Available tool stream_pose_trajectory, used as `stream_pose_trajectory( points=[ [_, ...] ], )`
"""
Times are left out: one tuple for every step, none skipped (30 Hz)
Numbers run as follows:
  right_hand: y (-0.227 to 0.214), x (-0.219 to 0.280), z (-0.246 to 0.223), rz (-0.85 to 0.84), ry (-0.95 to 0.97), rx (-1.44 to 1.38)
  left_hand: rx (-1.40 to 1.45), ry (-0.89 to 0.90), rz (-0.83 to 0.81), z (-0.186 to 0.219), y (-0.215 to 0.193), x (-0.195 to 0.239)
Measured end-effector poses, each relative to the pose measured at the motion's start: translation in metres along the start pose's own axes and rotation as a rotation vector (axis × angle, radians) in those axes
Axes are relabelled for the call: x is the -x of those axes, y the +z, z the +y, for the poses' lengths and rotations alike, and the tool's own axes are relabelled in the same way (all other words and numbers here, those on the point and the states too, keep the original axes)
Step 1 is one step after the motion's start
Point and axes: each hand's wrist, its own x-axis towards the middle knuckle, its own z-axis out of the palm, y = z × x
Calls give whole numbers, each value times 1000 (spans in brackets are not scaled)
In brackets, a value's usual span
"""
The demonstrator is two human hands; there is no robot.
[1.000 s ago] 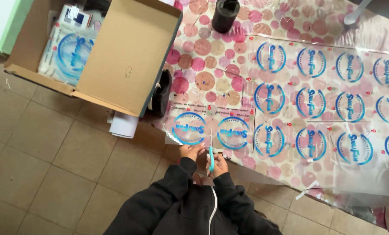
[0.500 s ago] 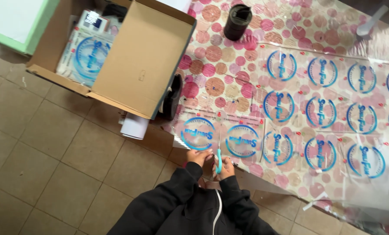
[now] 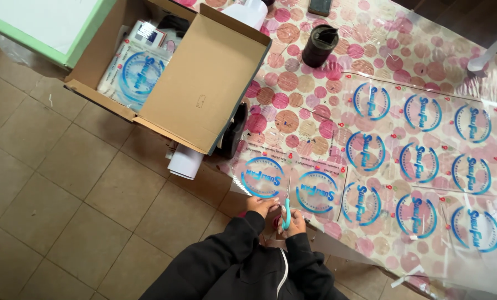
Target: Cutting out circular printed designs from a large plastic sheet using scissors
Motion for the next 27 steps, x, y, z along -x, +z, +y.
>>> stream_pose_trajectory(
  points=[
    [-1,0,1,12,-1,3,-26,-1,8,-2,0,-2],
    [-3,0,3,24,-2,6,-51,-2,15,-5,1,-6],
    [-7,-8,14,49,0,1,-65,-20,3,-10,-2,-14],
    [-12,-18,24,6,-16,12,-153,53,34,-16,-4,-24],
    [-20,-22,37,-26,-25,20,-247,119,59,-25,-7,-31],
    [-13,-13,28,8,-18,12,-267,93,43,-25,-8,-30],
    [-6,-6,19,10,-33,19,-205,86,43,-24,-9,-30],
    [0,0,9,12,-48,27,-143,77,45,-23,-9,-30],
    [-2,-2,17,40,-44,18,-162,58,32,-17,-6,-21],
    [-4,-3,25,62,-51,-26,-155,59,39,-10,-4,-12],
    [-6,-6,33,76,-59,-64,-140,63,50,-3,-2,-4],
    [-3,-4,30,95,-55,-66,-150,47,42,-6,-2,-6],
    [1,-2,25,93,-55,-81,-135,54,42,-6,-3,-8],
    [6,0,21,90,-55,-95,-119,60,41,-6,-4,-9],
    [4,-1,25,100,-50,-97,-125,52,40,-3,-3,-4],
    [3,-3,29,86,-41,-88,-91,59,32,-1,-2,1],
    [2,-5,33,71,-32,-78,-57,67,25,3,-2,6],
    [7,1,23,80,-28,-80,-63,59,24,1,-4,5],
    [11,7,12,82,-20,-103,-43,59,12,0,-5,3],
    [16,13,1,84,-13,-126,-23,59,1,-1,-7,2],
    [15,9,5,87,-13,-126,-24,57,-1,-1,-6,2],
    [14,6,9,79,-15,-109,-19,52,-7,0,-6,2],
    [13,4,13,69,-16,-90,-13,49,-10,0,-7,2],
    [11,4,16,69,-14,-88,-12,47,-10,0,-8,4],
    [10,2,18,57,-7,-73,0,45,-17,1,-7,4],
    [8,0,19,44,0,-57,11,44,-24,2,-7,4],
    [10,3,10,43,-5,-55,14,47,-28,0,-8,2]
  ],
)
